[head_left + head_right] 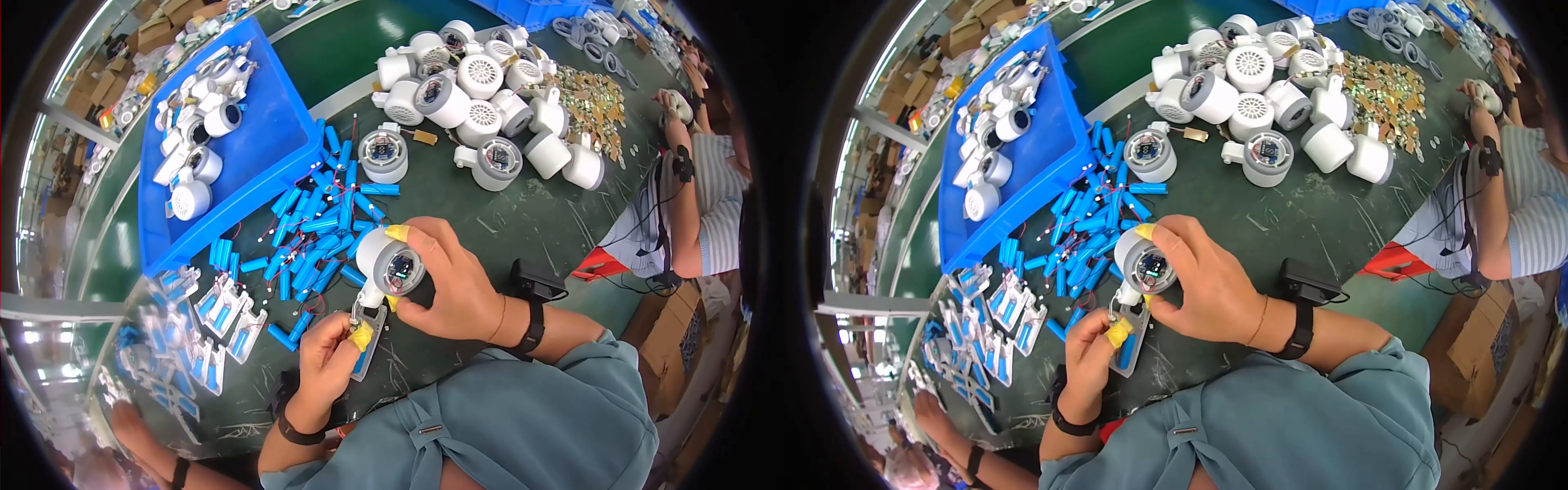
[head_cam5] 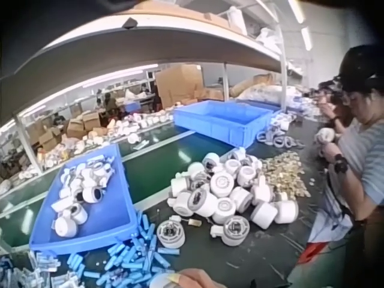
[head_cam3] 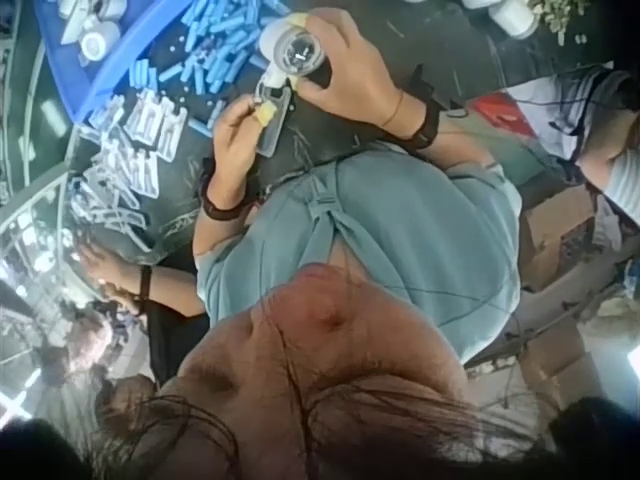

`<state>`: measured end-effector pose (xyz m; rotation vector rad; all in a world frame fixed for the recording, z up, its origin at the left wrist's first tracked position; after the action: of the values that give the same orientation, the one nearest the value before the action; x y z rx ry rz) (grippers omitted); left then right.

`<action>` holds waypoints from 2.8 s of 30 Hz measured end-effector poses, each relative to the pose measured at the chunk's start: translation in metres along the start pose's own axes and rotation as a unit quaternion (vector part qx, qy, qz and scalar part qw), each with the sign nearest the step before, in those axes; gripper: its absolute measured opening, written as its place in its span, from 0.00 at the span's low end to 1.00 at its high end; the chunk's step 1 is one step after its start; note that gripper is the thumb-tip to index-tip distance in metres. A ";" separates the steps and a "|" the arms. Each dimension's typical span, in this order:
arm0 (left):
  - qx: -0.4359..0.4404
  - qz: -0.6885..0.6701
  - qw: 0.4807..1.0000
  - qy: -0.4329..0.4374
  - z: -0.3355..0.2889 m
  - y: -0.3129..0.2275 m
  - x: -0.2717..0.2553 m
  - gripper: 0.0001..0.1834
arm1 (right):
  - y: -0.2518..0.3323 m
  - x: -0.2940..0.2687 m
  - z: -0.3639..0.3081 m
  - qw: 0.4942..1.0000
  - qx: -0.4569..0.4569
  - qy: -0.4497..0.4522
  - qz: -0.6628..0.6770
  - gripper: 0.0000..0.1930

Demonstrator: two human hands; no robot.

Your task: The person connects a wire from a white plastic housing to a circuit board by hand, then presses the board into the housing. They then pick up a blue battery, place it into a white plastic frame, and set the frame aside on the table.

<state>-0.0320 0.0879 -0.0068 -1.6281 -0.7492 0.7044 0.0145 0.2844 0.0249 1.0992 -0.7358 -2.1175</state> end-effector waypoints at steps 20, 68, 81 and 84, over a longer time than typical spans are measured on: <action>-0.010 -0.002 1.000 -0.023 -0.002 0.006 0.001 0.07 | 0.001 -0.001 -0.002 1.000 -0.010 0.002 -0.004 0.39; 0.084 0.188 0.979 0.005 0.238 -0.226 0.006 0.10 | -0.046 -0.014 -0.006 0.958 0.118 0.115 0.234 0.18; 0.077 0.225 0.971 -0.004 0.352 -0.229 -0.004 0.11 | -0.049 -0.014 -0.004 0.957 0.124 0.153 0.215 0.16; 0.067 0.240 0.968 -0.031 0.396 -0.227 -0.019 0.11 | -0.052 -0.013 -0.005 0.960 0.128 0.157 0.194 0.16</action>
<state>-0.3754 0.3435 0.1515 -1.6827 -0.3360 1.1290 0.0100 0.3271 -0.0083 1.2700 -0.9947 -1.5066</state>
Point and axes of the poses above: each hand's wrist, its own z-axis towards the middle knuckle, its own x-axis out of the palm, y = z × x, the point moved 5 cm from there along z, towards the middle knuckle, and after that the axes turned 3 degrees about -y, right-handed, at the moved point
